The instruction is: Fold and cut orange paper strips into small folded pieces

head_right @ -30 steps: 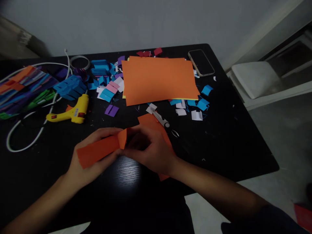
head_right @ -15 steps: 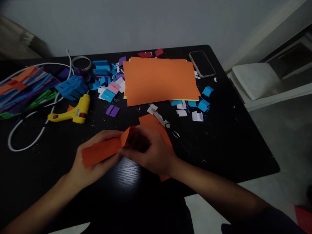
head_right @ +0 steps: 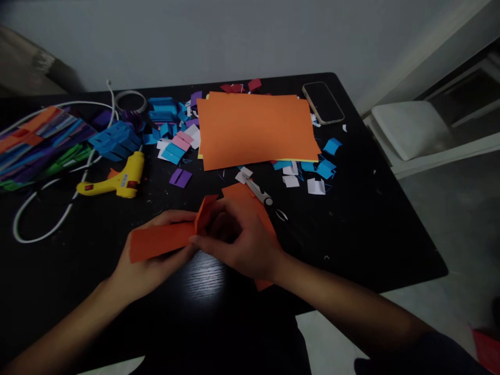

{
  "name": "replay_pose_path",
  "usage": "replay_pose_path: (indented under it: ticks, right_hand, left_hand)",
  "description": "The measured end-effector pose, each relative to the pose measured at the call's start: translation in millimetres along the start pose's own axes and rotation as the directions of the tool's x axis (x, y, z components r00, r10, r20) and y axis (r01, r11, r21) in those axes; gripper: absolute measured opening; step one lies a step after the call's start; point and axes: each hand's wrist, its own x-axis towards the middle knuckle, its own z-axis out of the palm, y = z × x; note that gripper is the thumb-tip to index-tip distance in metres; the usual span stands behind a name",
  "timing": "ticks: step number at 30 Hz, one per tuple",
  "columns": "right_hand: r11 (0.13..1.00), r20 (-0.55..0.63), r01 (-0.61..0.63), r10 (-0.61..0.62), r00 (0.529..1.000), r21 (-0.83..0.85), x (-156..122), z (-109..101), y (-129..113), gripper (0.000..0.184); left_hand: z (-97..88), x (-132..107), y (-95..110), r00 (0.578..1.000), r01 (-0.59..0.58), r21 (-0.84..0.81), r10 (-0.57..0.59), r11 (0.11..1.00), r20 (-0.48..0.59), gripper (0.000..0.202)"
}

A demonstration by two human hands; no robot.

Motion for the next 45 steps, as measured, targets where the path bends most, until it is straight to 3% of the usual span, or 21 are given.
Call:
replay_pose_path:
  ticks: [5,11,16,24,31,40,45]
  right_hand:
    - [0.998,0.036,0.052,-0.051,0.998,-0.03,1,-1,-2,0.013]
    - [0.999,0.022,0.04,-0.041,0.999,0.03,1,1,-6,0.006]
    - [1.0,-0.039,0.005,-0.006,0.999,-0.025,2,1,-8,0.014]
    - [0.997,0.05,-0.043,0.047,0.998,-0.068,1,0,0,0.013]
    - [0.999,0.001,0.023,-0.023,1.0,-0.044,0,0,1,0.014]
    - [0.999,0.067,-0.021,0.024,0.997,-0.04,1,0,-1,0.014]
    - [0.999,0.036,-0.04,0.041,0.998,-0.019,2,1,1,0.013]
  left_hand:
    - [0.0,3,5,0.993,0.119,-0.248,-0.122,0.961,0.002,0.03]
    - [-0.3,7,8,0.965,0.252,-0.488,-0.254,0.836,0.064,0.044]
    - [-0.3,7,8,0.954,0.29,-0.521,-0.287,0.803,0.088,0.048]
    - [-2.0,8,8,0.937,0.337,-0.589,-0.319,0.735,0.139,0.047]
    - [-3.2,10,8,0.924,0.371,-0.604,-0.346,0.705,0.165,0.047]
    - [-3.3,12,5,0.915,0.398,-0.596,-0.35,0.697,0.202,0.05]
    - [-1.8,11,5,0.912,0.399,-0.634,-0.356,0.662,0.203,0.059]
